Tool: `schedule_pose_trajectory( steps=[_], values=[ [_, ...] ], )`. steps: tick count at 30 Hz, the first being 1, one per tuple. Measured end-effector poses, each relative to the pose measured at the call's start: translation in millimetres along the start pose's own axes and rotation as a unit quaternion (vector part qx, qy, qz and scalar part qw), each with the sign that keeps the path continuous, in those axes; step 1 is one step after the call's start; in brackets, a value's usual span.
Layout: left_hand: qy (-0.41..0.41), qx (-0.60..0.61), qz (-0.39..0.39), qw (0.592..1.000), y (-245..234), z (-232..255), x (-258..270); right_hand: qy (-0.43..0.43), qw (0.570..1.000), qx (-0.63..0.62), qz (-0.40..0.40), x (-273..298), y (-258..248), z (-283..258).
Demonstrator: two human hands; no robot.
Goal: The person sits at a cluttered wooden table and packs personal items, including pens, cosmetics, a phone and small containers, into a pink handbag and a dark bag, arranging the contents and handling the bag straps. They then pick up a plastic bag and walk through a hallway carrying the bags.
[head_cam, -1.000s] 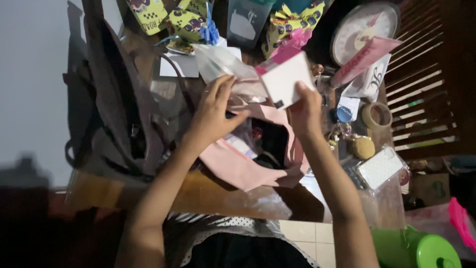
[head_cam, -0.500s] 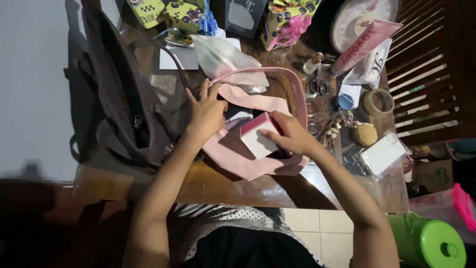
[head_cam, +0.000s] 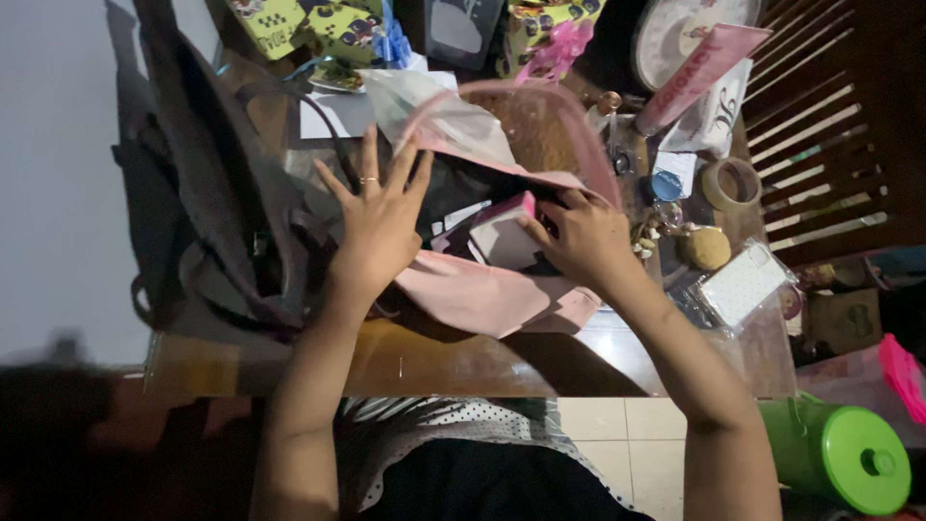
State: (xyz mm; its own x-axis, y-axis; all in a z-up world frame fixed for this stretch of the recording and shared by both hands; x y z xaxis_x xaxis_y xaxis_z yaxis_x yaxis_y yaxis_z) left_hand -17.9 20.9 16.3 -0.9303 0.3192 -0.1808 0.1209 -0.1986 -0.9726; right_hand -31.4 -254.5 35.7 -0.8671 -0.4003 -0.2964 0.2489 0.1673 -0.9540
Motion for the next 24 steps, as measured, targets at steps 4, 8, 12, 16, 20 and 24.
schedule_pose_trajectory(
  steps=[4, 8, 12, 16, 20, 24],
  values=[
    [0.021, -0.004, 0.071, 0.997, -32.9, 8.5, 4.1, 0.011, 0.995, 0.077, -0.059, 7.0, -15.3, 11.9],
    [0.027, 0.000, 0.053, 0.998, -35.9, 9.1, -2.2, 0.057, 0.992, 0.080, -0.073, 12.4, -8.4, 21.5],
    [0.000, -0.003, -0.048, 0.999, -12.4, 0.5, -8.6, 0.015, 0.992, 0.009, -0.128, 20.0, 16.6, 26.5],
    [-0.003, 0.012, -0.090, 0.996, 7.0, -7.0, -19.1, -0.008, 0.986, -0.113, -0.123, 26.0, 24.5, 32.3],
    [0.000, -0.011, -0.102, 0.995, 4.0, 7.2, -31.5, -0.054, 0.975, -0.211, -0.048, 38.7, 5.4, 35.5],
    [0.055, 0.008, -0.023, 0.998, -19.3, 48.6, -48.5, -0.063, 0.962, -0.264, 0.033, 59.5, -28.9, 48.6]
  ],
)
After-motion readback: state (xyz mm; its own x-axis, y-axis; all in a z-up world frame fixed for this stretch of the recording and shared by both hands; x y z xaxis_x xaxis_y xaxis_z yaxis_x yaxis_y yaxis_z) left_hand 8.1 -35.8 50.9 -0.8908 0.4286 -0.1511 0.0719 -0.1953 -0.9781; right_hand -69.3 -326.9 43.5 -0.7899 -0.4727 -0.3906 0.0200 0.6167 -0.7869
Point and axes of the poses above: each hand's wrist, its own x-axis away from the middle knuckle, its own y-axis out of the palm, z = x × y, the point moved 1 cm from there along -x, towards the middle knuckle, and after that the axes turned 2 degrees about -z, right-handed, at the moved point
